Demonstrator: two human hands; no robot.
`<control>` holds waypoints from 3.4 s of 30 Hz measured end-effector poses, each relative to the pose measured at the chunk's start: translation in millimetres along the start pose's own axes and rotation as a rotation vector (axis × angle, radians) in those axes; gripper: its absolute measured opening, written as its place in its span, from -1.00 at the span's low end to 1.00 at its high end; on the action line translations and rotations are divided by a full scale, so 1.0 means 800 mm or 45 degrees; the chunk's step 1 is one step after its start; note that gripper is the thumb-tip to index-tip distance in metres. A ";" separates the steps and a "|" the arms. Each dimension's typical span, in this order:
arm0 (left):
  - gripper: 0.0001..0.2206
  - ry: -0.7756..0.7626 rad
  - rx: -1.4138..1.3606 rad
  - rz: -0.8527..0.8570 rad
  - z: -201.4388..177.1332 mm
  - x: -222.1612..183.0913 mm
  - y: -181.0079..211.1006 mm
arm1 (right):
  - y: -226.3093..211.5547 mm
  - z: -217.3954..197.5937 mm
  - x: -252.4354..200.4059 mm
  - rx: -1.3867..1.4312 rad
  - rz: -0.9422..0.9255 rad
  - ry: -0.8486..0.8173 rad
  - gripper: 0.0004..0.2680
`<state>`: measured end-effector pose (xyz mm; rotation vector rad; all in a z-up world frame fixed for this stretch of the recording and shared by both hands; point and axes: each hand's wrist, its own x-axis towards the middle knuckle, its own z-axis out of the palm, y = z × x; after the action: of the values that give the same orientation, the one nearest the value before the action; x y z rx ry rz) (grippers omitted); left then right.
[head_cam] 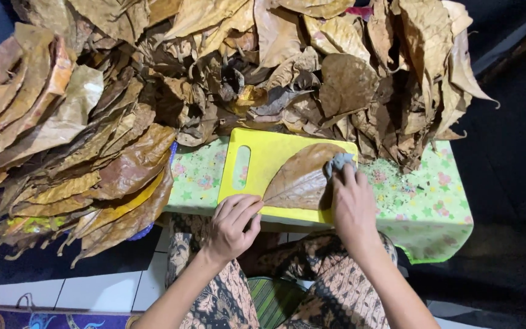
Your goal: Cleaning and flattening dried leaves using a cloth on a cutting board.
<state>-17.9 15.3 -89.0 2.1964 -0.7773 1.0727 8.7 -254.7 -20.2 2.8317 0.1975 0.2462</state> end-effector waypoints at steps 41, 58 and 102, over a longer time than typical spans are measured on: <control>-0.84 0.070 -0.042 -0.047 -0.003 0.008 0.013 | -0.046 -0.070 -0.036 0.336 0.050 0.103 -0.66; -0.83 0.109 -0.029 -0.040 0.007 0.004 0.009 | 0.003 0.032 0.012 0.051 0.149 0.214 -0.75; -0.76 -0.182 -0.040 -0.024 -0.028 0.038 0.032 | -0.106 -0.032 0.037 0.222 -0.342 0.218 -0.86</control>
<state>-31.6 6.1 -46.6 2.2675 -0.8275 0.8959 23.4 -162.8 -17.0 2.9097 0.6600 0.4299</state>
